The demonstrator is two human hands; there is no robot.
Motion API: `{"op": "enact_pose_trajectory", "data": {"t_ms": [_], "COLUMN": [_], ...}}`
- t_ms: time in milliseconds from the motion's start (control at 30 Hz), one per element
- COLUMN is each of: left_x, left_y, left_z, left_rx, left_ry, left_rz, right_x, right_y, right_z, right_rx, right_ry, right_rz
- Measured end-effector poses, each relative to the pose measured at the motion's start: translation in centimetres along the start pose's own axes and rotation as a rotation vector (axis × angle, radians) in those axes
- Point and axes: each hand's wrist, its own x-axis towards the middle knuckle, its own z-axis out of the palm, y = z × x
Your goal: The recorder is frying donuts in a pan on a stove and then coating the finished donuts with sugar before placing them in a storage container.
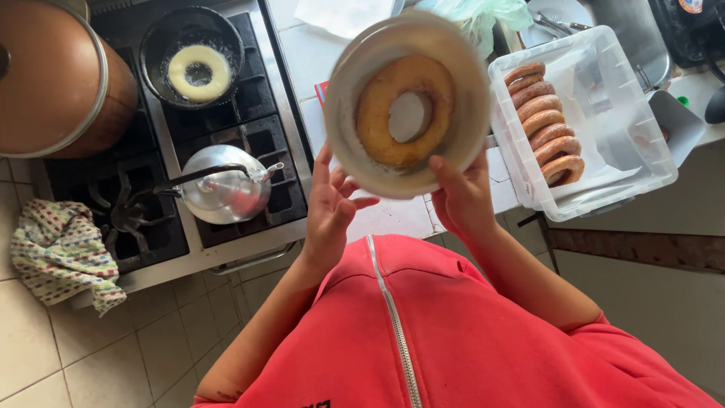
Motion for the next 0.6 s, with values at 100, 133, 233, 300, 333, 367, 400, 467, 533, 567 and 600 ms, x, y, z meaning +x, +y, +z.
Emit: {"op": "enact_pose_trajectory", "data": {"t_ms": [100, 133, 233, 300, 333, 367, 400, 467, 533, 567, 600], "left_x": [-0.1, -0.1, 0.3, 0.2, 0.2, 0.0, -0.2, 0.0, 0.1, 0.0, -0.1], "left_y": [0.1, 0.1, 0.5, 0.0, -0.3, -0.8, -1.3, -1.1, -0.1, -0.6, -1.1], "left_z": [-0.2, -0.2, 0.3, -0.2, -0.3, -0.6, -0.8, -1.0, -0.5, -0.6, -0.8], "left_rx": [0.004, 0.022, -0.037, -0.017, 0.003, 0.001, -0.007, -0.011, 0.021, 0.021, -0.002], "left_ry": [0.007, 0.021, -0.005, 0.01, 0.023, 0.026, 0.037, 0.044, 0.022, 0.021, 0.027], "left_rz": [-0.006, -0.02, 0.005, -0.003, -0.012, -0.015, -0.008, 0.002, -0.015, -0.017, -0.018], "right_x": [0.1, 0.2, 0.0, -0.2, -0.4, -0.5, -0.6, -0.2, -0.1, -0.3, -0.4], "right_y": [-0.2, -0.5, -0.2, 0.3, 0.5, 0.3, 0.0, -0.1, 0.0, -0.3, -0.5], "right_z": [0.4, 0.8, 0.9, 0.2, -0.2, 0.1, 0.5, 0.6, 0.0, 0.4, 0.8], "right_rx": [0.015, 0.034, 0.019, 0.027, 0.034, 0.034, 0.033, 0.035, 0.016, 0.017, 0.008], "right_ry": [0.014, 0.043, 0.035, 0.053, 0.072, 0.075, 0.053, 0.028, 0.068, 0.07, 0.056], "right_rz": [0.013, -0.001, 0.071, 0.047, 0.024, 0.028, 0.079, 0.125, 0.064, 0.063, 0.094]}}
